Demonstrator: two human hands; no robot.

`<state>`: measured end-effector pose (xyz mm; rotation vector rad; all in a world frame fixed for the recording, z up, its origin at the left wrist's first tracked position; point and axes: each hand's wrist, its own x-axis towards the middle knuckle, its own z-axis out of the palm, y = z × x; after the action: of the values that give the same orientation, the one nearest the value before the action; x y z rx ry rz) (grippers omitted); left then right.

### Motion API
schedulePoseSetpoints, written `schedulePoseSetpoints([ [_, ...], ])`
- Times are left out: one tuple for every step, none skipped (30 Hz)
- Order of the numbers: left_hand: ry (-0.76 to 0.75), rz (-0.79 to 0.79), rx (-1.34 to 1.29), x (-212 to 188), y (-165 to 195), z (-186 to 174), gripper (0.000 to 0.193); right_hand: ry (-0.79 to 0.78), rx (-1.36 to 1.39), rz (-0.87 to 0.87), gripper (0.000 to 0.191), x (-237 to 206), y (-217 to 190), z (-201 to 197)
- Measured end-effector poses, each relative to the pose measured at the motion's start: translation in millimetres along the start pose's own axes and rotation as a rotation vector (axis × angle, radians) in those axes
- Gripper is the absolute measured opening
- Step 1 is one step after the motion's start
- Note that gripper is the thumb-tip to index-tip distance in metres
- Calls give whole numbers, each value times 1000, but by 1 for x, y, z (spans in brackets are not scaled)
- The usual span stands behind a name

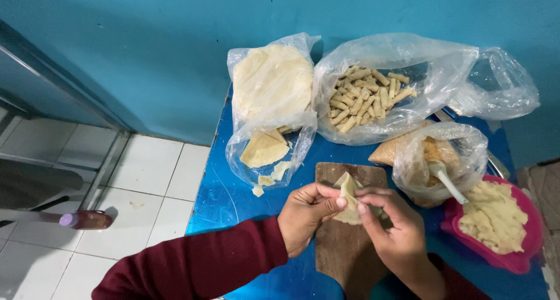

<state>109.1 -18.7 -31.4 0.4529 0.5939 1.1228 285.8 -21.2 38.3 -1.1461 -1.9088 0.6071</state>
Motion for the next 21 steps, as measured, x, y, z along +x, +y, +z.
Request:
schedulePoseSetpoints([
  [-1, 1, 3, -1, 1, 0, 13, -8, 36, 28, 10, -1, 3, -1],
  [-2, 2, 7, -2, 1, 1, 14, -16, 72, 58, 9, -3, 7, -1],
  [-26, 32, 19, -3, 1, 1, 15, -34, 87, 54, 10, -5, 13, -2],
  [-50, 62, 30, -3, 0, 1, 16, -52, 101, 50, 11, -7, 19, -2],
  [-74, 93, 42, -4, -1, 0, 18, -71, 115, 46, 11, -10, 25, -2],
  [-78, 107, 86, -3, -1, 0, 18, -75, 164, 150, 11, -15, 31, -2],
  [-82, 120, 131, -1, -3, -1, 19, -79, 212, 254, 10, -20, 37, 1],
  [-86, 134, 176, 0, -4, -2, 19, -82, 261, 359, 10, -23, 44, 3],
  [-65, 128, 182, 1, -5, -3, 18, -17, 359, 458, 11, -22, 52, 4],
  [-46, 123, 188, 3, -6, -4, 17, 50, 456, 555, 13, -20, 60, 5],
  [-27, 118, 194, 4, -7, -5, 17, 119, 552, 651, 16, -19, 66, 5],
  [-29, 104, 143, 4, -8, -6, 14, 148, 745, 663, 16, -18, 70, 4],
  [-30, 91, 93, 4, -7, -8, 12, 177, 938, 670, 16, -13, 75, 0],
  [-32, 78, 42, 4, -7, -9, 11, 204, 1131, 672, 17, -9, 77, -2],
  [-13, 100, 19, 5, -5, -11, 10, 257, 1143, 713, 18, -5, 77, -6],
  [7, 120, -5, 6, -3, -12, 8, 309, 1154, 756, 20, -1, 77, -13],
  [29, 140, -29, 6, -1, -13, 7, 361, 1165, 801, 21, 3, 75, -19],
  [61, 186, -56, 6, 0, -13, 8, 357, 1082, 694, 17, 6, 72, -26],
  [93, 232, -84, 7, 2, -12, 8, 352, 998, 587, 14, 10, 68, -31],
  [126, 277, -111, 9, 5, -12, 8, 345, 915, 482, 12, 12, 63, -33],
  [147, 299, -101, 9, 8, -12, 9, 247, 513, 319, 11, 12, 57, -35],
])
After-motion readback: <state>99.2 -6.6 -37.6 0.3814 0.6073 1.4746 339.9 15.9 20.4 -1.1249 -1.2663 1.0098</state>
